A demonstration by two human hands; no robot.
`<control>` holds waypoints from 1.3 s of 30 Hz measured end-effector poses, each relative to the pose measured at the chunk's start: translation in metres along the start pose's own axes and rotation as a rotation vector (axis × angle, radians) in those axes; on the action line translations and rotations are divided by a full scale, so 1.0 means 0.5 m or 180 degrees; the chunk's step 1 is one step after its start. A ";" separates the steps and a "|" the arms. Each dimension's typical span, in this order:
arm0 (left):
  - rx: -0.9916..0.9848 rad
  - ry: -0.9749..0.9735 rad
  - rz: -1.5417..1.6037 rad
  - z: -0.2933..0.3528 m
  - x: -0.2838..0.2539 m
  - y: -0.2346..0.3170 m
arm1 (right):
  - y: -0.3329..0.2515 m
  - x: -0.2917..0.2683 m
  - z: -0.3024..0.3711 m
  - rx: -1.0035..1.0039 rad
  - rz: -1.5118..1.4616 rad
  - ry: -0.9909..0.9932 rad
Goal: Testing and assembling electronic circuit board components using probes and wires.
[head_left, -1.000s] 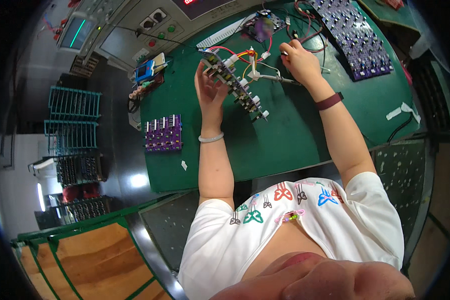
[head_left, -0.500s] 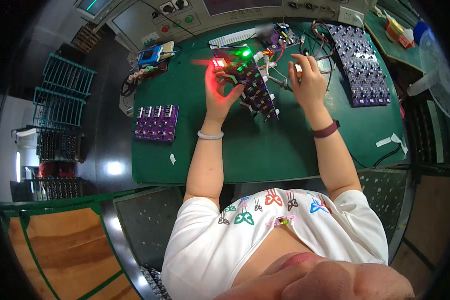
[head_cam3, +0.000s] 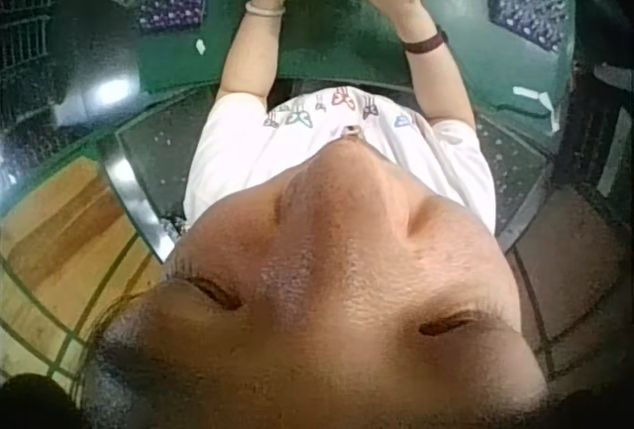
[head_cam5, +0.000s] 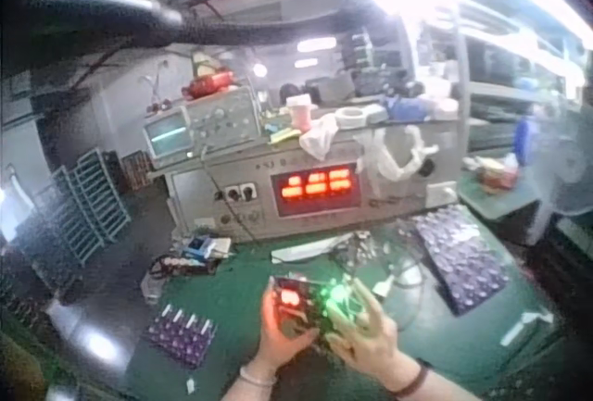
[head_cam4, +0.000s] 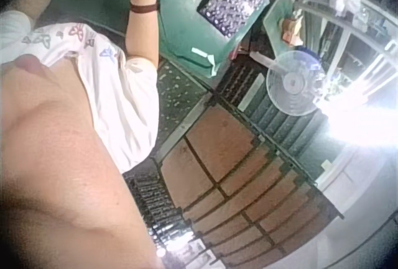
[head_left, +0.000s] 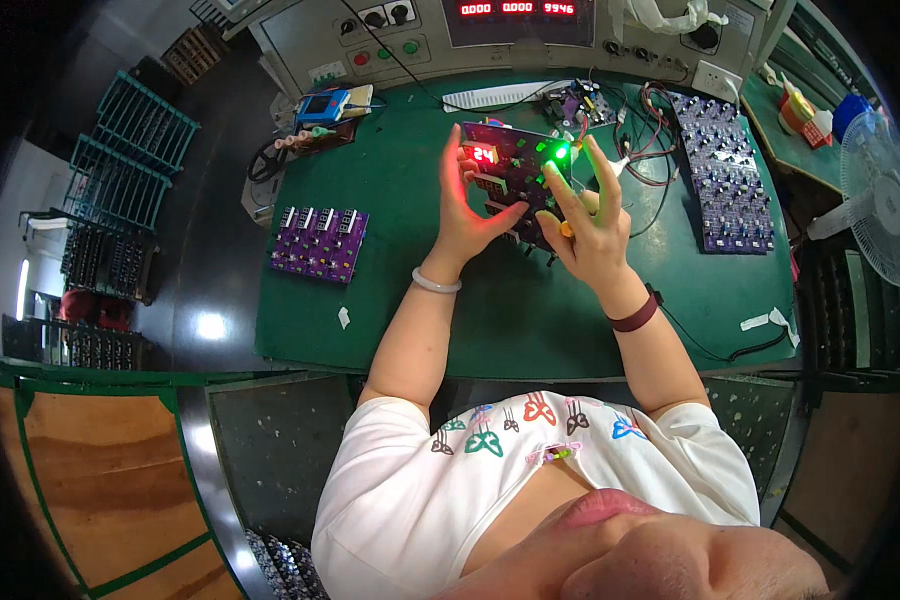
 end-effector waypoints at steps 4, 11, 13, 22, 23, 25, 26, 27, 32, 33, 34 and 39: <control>0.0113 -0.0012 -0.0019 -0.003 0.002 0.010 | -0.004 0.004 -0.006 -0.0014 -0.0050 -0.0135; 0.0142 0.0007 -0.0097 -0.002 -0.001 0.007 | 0.004 0.000 -0.011 0.0028 -0.0461 -0.0044; 0.0150 0.0010 -0.0177 0.000 -0.003 0.003 | 0.004 0.000 -0.011 0.0053 -0.0524 -0.0026; 0.0075 -0.0234 -0.0218 -0.002 -0.004 0.018 | 0.005 -0.005 -0.011 0.0146 -0.0693 -0.0033; 0.0092 -0.0234 -0.0211 -0.003 -0.004 0.019 | 0.005 -0.005 -0.010 0.0158 -0.0705 -0.0049; 0.0107 -0.0234 -0.0205 -0.004 -0.002 0.020 | 0.004 -0.005 -0.009 0.0170 -0.0717 -0.0066; 0.0153 -0.0131 -0.0185 -0.005 -0.002 0.019 | 0.005 -0.005 -0.008 0.0154 -0.0736 -0.0048; 0.0200 -0.0029 -0.0165 -0.006 -0.001 0.019 | 0.005 -0.004 -0.007 0.0137 -0.0755 -0.0029; 0.0101 0.0007 0.0115 -0.009 -0.002 0.022 | 0.006 0.004 -0.004 0.0099 -0.0653 -0.0049; 0.0078 0.0022 0.0154 -0.010 -0.004 0.023 | 0.004 0.006 -0.004 0.0071 -0.0615 -0.0061; 0.0079 0.0022 0.0153 -0.010 -0.005 0.025 | 0.004 0.006 -0.004 0.0070 -0.0616 -0.0060; 0.0141 0.0019 0.0102 -0.010 -0.007 0.027 | 0.004 0.007 -0.004 0.0123 -0.0723 0.0002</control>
Point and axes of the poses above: each hand's wrist, its own z-axis away from the middle knuckle, its own x-axis out of the palm, y = z × x, the point moved 3 cm from there along -z, towards the middle knuckle, and after that the axes turned 4 degrees about -z, right-handed, at the moved point
